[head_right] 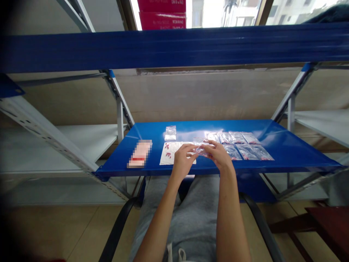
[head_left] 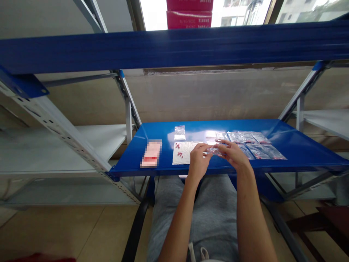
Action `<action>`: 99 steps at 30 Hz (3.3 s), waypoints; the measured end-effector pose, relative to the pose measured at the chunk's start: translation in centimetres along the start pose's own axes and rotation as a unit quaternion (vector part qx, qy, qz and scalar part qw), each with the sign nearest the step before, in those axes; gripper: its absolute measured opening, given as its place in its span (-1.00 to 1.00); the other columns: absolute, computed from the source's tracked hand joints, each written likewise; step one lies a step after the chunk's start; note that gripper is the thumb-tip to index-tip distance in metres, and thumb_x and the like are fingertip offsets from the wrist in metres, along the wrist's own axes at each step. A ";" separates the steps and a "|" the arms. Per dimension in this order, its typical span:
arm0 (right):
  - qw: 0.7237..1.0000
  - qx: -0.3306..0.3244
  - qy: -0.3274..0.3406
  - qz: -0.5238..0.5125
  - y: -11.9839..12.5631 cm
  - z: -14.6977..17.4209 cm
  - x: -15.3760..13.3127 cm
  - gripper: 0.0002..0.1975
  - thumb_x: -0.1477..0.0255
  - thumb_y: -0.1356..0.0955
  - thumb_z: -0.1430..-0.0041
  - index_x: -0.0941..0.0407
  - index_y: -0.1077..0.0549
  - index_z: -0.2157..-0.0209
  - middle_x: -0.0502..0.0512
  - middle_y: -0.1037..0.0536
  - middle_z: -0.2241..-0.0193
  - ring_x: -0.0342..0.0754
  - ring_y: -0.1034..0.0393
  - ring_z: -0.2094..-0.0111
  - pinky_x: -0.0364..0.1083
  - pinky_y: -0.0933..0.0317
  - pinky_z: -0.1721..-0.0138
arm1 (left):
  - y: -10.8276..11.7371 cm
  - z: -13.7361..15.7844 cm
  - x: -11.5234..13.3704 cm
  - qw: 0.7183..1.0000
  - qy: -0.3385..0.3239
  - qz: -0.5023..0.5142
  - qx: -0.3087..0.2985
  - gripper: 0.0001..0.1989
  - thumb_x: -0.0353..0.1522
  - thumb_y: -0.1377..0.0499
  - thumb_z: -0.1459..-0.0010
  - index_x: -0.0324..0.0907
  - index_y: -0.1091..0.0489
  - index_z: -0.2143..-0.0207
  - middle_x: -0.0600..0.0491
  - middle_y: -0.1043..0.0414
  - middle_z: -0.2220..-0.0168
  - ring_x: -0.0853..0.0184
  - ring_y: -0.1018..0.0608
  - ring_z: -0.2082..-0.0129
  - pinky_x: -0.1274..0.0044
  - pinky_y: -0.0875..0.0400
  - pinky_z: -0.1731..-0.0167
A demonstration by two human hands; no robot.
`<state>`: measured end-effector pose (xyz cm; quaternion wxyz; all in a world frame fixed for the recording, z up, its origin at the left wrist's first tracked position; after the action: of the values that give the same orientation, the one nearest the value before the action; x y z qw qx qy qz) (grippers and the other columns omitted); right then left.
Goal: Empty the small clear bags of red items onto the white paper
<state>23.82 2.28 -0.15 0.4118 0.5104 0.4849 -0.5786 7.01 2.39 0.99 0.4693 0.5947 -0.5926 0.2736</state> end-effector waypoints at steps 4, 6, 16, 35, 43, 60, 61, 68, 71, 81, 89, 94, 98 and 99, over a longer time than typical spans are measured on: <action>0.998 -0.023 0.037 -0.048 -2.8 0.0 -0.2 -0.49 0.20 -0.61 0.19 0.08 -0.54 0.17 0.11 -0.69 0.32 0.05 -0.61 0.29 -0.06 -0.45 0.27 | 3.0 -0.2 -1.0 0.992 0.092 0.089 0.018 -0.53 -0.45 -0.36 -0.09 -0.08 -0.47 -0.07 -0.07 -0.50 -0.05 0.34 -0.64 0.22 0.51 -0.56 0.20; 0.997 -0.034 0.045 -0.050 -3.7 0.1 -0.5 -0.48 0.19 -0.60 0.17 0.08 -0.52 0.15 0.12 -0.68 0.32 0.05 -0.61 0.30 -0.05 -0.44 0.26 | 4.3 -0.3 -1.3 0.988 0.119 0.095 0.025 -0.55 -0.44 -0.36 -0.08 -0.10 -0.47 -0.05 -0.05 -0.55 0.05 0.35 -0.65 0.25 0.54 -0.53 0.22; 0.994 -0.071 0.058 -0.065 -6.6 0.6 -1.5 -0.53 0.20 -0.58 0.10 0.08 -0.50 0.17 0.11 -0.68 0.33 0.00 -0.58 0.32 -0.09 -0.38 0.31 | 6.1 -0.1 -1.8 0.980 0.147 0.135 -0.026 -0.63 -0.38 -0.39 0.00 -0.17 -0.52 0.09 0.01 -0.59 0.34 0.35 -0.61 0.35 0.53 -0.48 0.31; 0.993 -0.077 0.084 0.009 -6.6 1.6 -3.3 -0.73 0.27 -0.48 -0.04 0.09 -0.55 0.23 0.12 -0.67 0.34 0.04 -0.61 0.27 -0.07 -0.39 0.27 | 8.9 0.4 1.3 0.996 0.081 0.006 -0.023 -0.63 -0.17 -0.28 -0.21 -0.15 -0.53 -0.01 -0.06 -0.62 0.13 0.25 -0.63 0.17 0.51 -0.48 0.24; 0.976 -0.129 0.112 0.133 -7.6 2.8 -4.8 -0.78 0.34 -0.40 -0.09 0.11 -0.57 0.23 0.11 -0.66 0.39 0.03 -0.59 0.26 -0.10 -0.38 0.31 | 8.3 0.6 4.8 0.989 -0.073 -0.123 0.031 -0.80 -0.32 -0.17 -0.33 -0.15 -0.59 0.16 -0.03 -0.61 0.14 0.28 -0.60 0.17 0.51 -0.46 0.19; 0.938 0.079 0.262 0.215 -8.0 4.2 -7.0 -0.74 0.19 -0.35 -0.25 0.10 -0.49 0.33 0.06 -0.55 0.48 -0.06 -0.42 0.45 -0.09 -0.27 0.38 | 8.3 0.4 3.4 0.994 0.065 0.086 0.019 -0.77 -0.21 -0.28 -0.19 -0.22 -0.56 0.27 0.00 -0.59 0.42 0.30 -0.61 0.39 0.53 -0.44 0.34; 0.948 0.020 0.244 0.202 -8.6 4.1 -6.7 -0.70 0.15 -0.35 -0.26 0.10 -0.49 0.36 0.05 -0.54 0.51 -0.06 -0.43 0.46 -0.09 -0.28 0.38 | 8.1 0.4 3.4 0.993 0.068 0.094 0.013 -0.77 -0.22 -0.28 -0.18 -0.22 -0.56 0.26 0.00 -0.59 0.43 0.30 -0.62 0.40 0.53 -0.44 0.35; 0.962 -0.047 0.194 0.185 -9.0 3.5 -5.5 -0.68 0.12 -0.45 -0.13 0.10 -0.46 0.39 0.07 -0.58 0.50 -0.02 -0.50 0.43 -0.09 -0.32 0.38 | 7.4 0.3 3.9 0.999 0.029 0.035 0.030 -0.89 -0.32 -0.29 -0.17 -0.17 -0.54 0.38 0.04 -0.61 0.38 0.31 -0.61 0.35 0.51 -0.45 0.26; 0.963 -0.062 0.174 0.197 -8.7 3.5 -5.3 -0.69 0.14 -0.45 -0.13 0.12 -0.51 0.35 0.08 -0.59 0.49 -0.03 -0.49 0.45 -0.12 -0.29 0.48 | 7.2 0.4 4.1 0.999 0.023 0.002 0.040 -0.85 -0.29 -0.31 -0.14 -0.17 -0.53 0.43 0.07 -0.59 0.41 0.34 -0.57 0.38 0.53 -0.42 0.30; 0.963 -0.140 0.161 0.166 -8.5 4.0 -6.2 -0.65 0.12 -0.45 -0.11 0.14 -0.65 0.36 0.10 -0.62 0.44 -0.06 -0.42 0.43 -0.10 -0.35 0.47 | 7.3 0.5 3.5 0.998 0.052 0.044 -0.002 -0.77 -0.22 -0.37 -0.07 -0.19 -0.50 0.45 0.09 -0.52 0.46 0.36 -0.53 0.43 0.56 -0.36 0.39; 0.958 -0.130 0.167 0.195 -8.3 4.1 -6.1 -0.74 0.23 -0.40 -0.17 0.14 -0.59 0.37 0.12 -0.63 0.44 -0.03 -0.50 0.39 -0.13 -0.34 0.46 | 7.4 0.4 3.4 0.997 0.031 0.070 -0.014 -0.78 -0.23 -0.31 -0.16 -0.20 -0.46 0.41 0.05 -0.52 0.41 0.37 -0.55 0.39 0.55 -0.40 0.33; 0.936 -0.118 0.209 0.256 -9.3 4.5 -6.2 -0.79 0.34 -0.30 -0.23 0.12 -0.52 0.38 0.07 -0.58 0.49 -0.08 -0.45 0.45 -0.15 -0.28 0.46 | 8.0 0.5 4.1 1.000 0.010 0.010 0.027 -0.83 -0.30 -0.26 -0.19 -0.18 -0.42 0.42 0.08 -0.50 0.41 0.38 -0.53 0.38 0.55 -0.40 0.30; 0.928 -0.125 0.236 0.259 -10.2 4.9 -6.5 -0.77 0.32 -0.29 -0.27 0.11 -0.50 0.38 0.06 -0.57 0.46 -0.06 -0.47 0.40 -0.12 -0.31 0.37 | 8.8 0.7 4.3 0.999 0.002 -0.018 0.044 -0.85 -0.31 -0.23 -0.22 -0.17 -0.41 0.40 0.09 -0.49 0.39 0.37 -0.52 0.36 0.54 -0.38 0.28; 0.927 -0.125 0.237 0.261 -10.3 4.9 -6.5 -0.77 0.31 -0.29 -0.28 0.11 -0.49 0.38 0.06 -0.57 0.46 -0.05 -0.48 0.39 -0.12 -0.31 0.36 | 9.1 0.7 4.4 0.998 0.003 -0.032 0.058 -0.85 -0.32 -0.22 -0.23 -0.17 -0.40 0.40 0.09 -0.48 0.40 0.36 -0.51 0.36 0.54 -0.38 0.28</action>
<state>13.74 -0.70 7.78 0.4818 0.6858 0.4860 -0.2478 -1.30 1.09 6.68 0.4438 0.6390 -0.5551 0.2943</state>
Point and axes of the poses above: each hand's wrist, its own z-axis away from the middle knuckle, its own y-axis out of the back of the hand, x = y × z, the point moved 4 cm from there along -z, towards the middle knuckle
